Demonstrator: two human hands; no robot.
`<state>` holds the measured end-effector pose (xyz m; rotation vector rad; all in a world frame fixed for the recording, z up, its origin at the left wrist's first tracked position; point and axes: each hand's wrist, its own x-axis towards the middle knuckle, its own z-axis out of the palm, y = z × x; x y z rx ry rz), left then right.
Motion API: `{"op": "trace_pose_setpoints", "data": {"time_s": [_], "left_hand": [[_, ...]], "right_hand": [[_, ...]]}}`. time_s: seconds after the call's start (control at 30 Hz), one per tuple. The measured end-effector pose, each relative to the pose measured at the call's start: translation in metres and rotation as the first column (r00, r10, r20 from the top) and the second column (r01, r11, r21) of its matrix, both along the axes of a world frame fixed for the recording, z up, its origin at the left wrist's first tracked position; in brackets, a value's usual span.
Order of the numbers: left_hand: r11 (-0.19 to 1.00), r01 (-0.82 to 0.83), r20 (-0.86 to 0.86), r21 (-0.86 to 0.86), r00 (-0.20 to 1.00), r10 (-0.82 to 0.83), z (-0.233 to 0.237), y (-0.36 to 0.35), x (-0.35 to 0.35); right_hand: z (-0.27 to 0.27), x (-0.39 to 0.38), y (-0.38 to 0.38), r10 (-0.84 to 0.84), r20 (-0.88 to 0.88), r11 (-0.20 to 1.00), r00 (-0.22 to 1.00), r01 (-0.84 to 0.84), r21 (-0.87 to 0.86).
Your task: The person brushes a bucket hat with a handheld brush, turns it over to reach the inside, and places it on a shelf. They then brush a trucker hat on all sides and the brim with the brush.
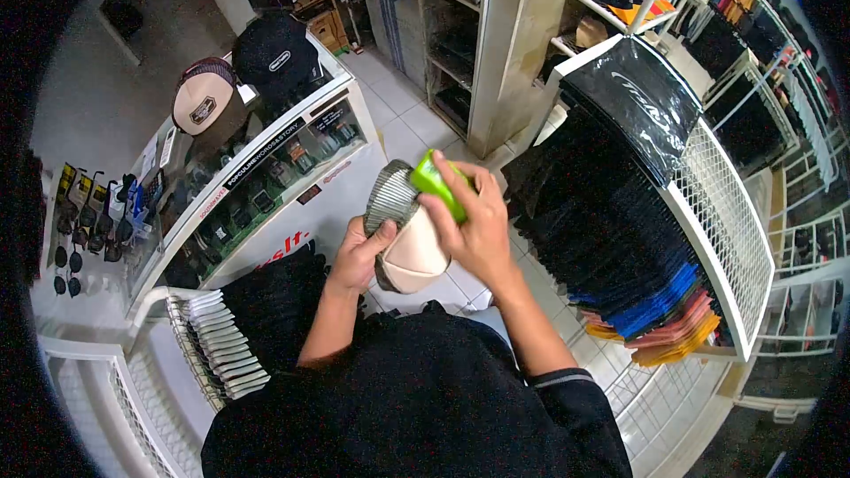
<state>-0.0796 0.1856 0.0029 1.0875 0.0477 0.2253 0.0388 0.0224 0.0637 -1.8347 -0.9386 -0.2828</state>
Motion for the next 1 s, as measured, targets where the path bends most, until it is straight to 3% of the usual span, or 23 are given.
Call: {"op": "trace_pose_setpoints", "data": {"time_s": [0.07,0.1,0.2,0.27,0.3,0.33,0.4,0.47,0.5,0.53,0.57,0.6,0.63,0.67,0.73,0.77,0.8,0.9,1.0], "left_hand": [[1.0,0.004,-0.057,0.025,0.998,-0.003,-0.001,0.003,0.0],[0.995,-0.014,-0.049,0.099,0.999,0.019,-0.004,0.002,-0.001],[0.991,-0.091,-0.07,0.1,0.993,0.098,0.0,0.002,0.001],[0.991,-0.09,-0.065,0.099,0.993,0.097,0.002,0.003,0.002],[0.993,-0.076,-0.032,0.09,0.996,0.079,0.003,0.003,0.003],[0.995,-0.061,0.001,0.08,0.998,0.061,0.004,0.004,0.003],[0.997,-0.033,-0.031,0.075,0.999,0.035,0.009,0.003,0.0],[0.93,-0.081,-0.032,0.358,0.995,0.099,0.013,-0.001,-0.005],[0.876,-0.072,-0.047,0.477,0.993,0.107,0.018,-0.001,-0.006],[0.878,-0.073,-0.054,0.472,0.992,0.111,0.02,-0.003,-0.005],[0.774,-0.129,0.076,0.62,0.992,0.104,0.023,-0.007,0.0],[0.643,-0.2,0.207,0.739,0.976,0.066,0.024,-0.01,0.005],[0.552,-0.215,0.223,0.806,0.973,0.054,0.023,-0.014,0.007],[0.55,-0.215,0.229,0.807,0.972,0.043,0.027,-0.016,0.009],[0.267,-0.147,0.16,0.952,0.987,-0.027,0.033,-0.02,0.012],[0.23,-0.241,0.258,0.943,0.965,-0.046,0.027,-0.024,0.016],[0.232,-0.241,0.26,0.942,0.964,-0.053,0.024,-0.025,0.016],[0.049,-0.235,0.239,0.971,0.965,-0.11,0.016,-0.027,0.018],[-0.013,-0.266,0.262,0.964,0.956,-0.132,0.004,-0.026,0.02]], "right_hand": [[-0.02,0.026,-0.006,-0.157,0.111,0.967,0.981,0.175,-0.184],[-0.02,0.031,-0.01,-0.205,0.108,0.963,0.973,0.22,-0.155],[0.01,0.01,-0.013,-0.125,-0.116,0.99,0.985,0.132,0.049],[0.006,0.001,-0.009,0.015,0.139,1.0,0.99,-0.018,0.016],[0.0,-0.008,-0.002,0.016,0.044,1.0,0.999,-0.017,0.003],[-0.014,-0.004,0.002,-0.051,-0.015,0.999,0.999,0.051,0.018],[-0.04,0.02,-0.004,-0.215,-0.006,0.962,0.977,0.21,-0.177],[-0.054,0.033,-0.015,-0.299,-0.065,0.954,0.952,0.299,-0.018],[-0.044,0.033,-0.017,-0.298,-0.177,0.95,0.938,0.31,0.039],[-0.035,0.029,-0.023,-0.293,-0.292,0.94,0.91,0.33,0.085],[-0.042,0.035,-0.026,-0.212,-0.528,0.935,0.822,0.329,0.136],[-0.042,0.035,-0.025,-0.217,-0.53,0.933,0.82,0.334,0.135],[-0.041,0.034,-0.02,-0.197,-0.523,0.93,0.829,0.327,0.167],[-0.039,0.033,-0.016,-0.178,-0.513,0.926,0.84,0.319,0.202],[-0.03,0.03,-0.01,0.118,-0.735,0.889,0.668,0.259,0.378],[-0.03,0.03,-0.01,0.134,-0.762,0.897,0.633,0.249,0.365],[-0.031,0.032,-0.01,0.149,-0.79,0.905,0.595,0.239,0.351],[-0.035,0.035,-0.016,0.155,-0.808,0.926,0.568,0.201,0.319],[-0.047,0.038,-0.022,0.178,-0.807,0.931,0.563,0.169,0.323]]}}
